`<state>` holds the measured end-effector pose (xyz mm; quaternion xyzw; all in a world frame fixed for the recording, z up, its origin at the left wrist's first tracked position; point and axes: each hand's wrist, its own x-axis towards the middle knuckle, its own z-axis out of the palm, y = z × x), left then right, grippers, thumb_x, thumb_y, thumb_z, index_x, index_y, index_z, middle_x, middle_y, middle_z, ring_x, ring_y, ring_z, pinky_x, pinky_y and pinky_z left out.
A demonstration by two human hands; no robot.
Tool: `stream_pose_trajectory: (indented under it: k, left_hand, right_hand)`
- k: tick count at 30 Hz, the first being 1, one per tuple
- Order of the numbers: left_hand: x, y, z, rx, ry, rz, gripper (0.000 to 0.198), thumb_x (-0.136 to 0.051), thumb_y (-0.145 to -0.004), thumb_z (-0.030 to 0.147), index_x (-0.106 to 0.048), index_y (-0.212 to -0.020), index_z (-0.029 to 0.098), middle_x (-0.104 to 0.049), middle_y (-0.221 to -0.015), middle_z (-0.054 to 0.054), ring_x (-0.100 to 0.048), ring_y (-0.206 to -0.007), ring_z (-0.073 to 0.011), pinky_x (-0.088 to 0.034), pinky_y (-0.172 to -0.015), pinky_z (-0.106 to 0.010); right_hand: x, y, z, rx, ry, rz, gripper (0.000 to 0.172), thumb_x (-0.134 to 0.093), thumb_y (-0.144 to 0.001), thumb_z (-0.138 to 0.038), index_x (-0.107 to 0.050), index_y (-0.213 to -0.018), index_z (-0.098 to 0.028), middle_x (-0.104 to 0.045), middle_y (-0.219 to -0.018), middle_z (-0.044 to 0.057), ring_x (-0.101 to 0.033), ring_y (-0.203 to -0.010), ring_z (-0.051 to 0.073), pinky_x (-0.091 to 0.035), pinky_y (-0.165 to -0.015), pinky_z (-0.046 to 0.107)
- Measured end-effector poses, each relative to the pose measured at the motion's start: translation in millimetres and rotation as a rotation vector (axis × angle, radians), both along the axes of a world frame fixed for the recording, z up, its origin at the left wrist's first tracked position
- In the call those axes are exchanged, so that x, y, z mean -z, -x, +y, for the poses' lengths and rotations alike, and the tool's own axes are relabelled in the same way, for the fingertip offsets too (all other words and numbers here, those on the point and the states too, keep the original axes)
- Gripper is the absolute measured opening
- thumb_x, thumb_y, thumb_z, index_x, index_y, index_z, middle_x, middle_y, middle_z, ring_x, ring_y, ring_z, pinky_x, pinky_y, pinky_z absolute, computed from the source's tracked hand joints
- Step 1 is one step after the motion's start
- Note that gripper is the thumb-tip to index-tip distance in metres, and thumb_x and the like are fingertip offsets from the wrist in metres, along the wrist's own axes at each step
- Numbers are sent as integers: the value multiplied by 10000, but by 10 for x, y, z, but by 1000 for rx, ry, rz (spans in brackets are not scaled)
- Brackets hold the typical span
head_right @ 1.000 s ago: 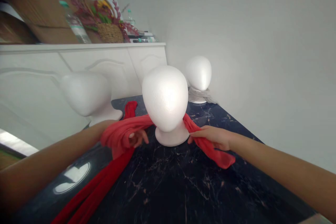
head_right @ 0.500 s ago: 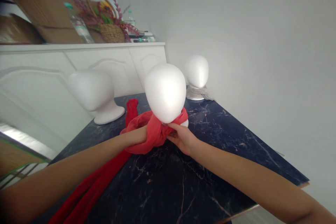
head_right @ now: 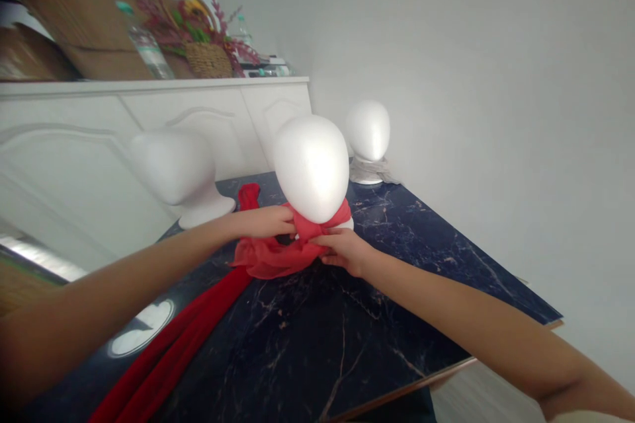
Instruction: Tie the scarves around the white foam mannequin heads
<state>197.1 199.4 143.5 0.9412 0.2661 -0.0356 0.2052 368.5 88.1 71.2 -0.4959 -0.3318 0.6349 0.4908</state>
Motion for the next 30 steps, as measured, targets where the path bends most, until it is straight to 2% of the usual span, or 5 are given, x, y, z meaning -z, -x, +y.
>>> stream_pose_trajectory:
  k: [5, 13, 20, 26, 30]
  left_hand:
    - [-164, 152, 138, 7, 83, -31, 465, -478, -890, 567, -703, -769, 179, -665, -759, -19, -564, -709, -143, -405, -670, -236]
    - [-212, 425, -120, -145, 230, -114, 468, -487, -864, 601, -556, -687, 174, -480, -663, 10, -427, -615, -110, -341, -531, -202]
    - [-12, 868, -241, -367, 469, -93, 453, -525, -827, 610, -514, -669, 186, -386, -622, 12, -401, -571, -118, -420, -447, -194]
    - [84, 871, -314, -210, 283, 97, 339, -505, -832, 465, -680, -738, 190, -632, -807, -46, -584, -787, -187, -503, -709, -252]
    - [117, 545, -322, -195, -115, -172, 365, -510, -873, 475, -680, -1061, 213, -655, -1124, -66, -577, -1074, -235, -411, -1015, -344]
  right_hand:
    - [33, -530, 59, 154, -95, -216, 98, -752, -693, -122, -728, -782, -154, -669, -662, 1, -562, -513, 70, -447, -431, 148]
    - [-167, -1070, 274, 360, -184, -292, 124, -743, -668, -143, -673, -767, -170, -650, -670, -14, -584, -589, 101, -542, -613, 240]
    - [-17, -1201, 260, 392, -251, -363, 231, -745, -625, -256, -668, -830, -183, -667, -777, 0, -610, -691, 138, -530, -653, 270]
    - [125, -1063, 265, 290, -513, -488, 397, -763, -622, -345, -722, -985, -188, -661, -1209, 79, -613, -1119, 251, -523, -925, 357]
    - [124, -964, 276, 285, -542, -455, 347, -737, -653, -343, -722, -965, -191, -648, -1231, 69, -602, -1145, 240, -496, -974, 343]
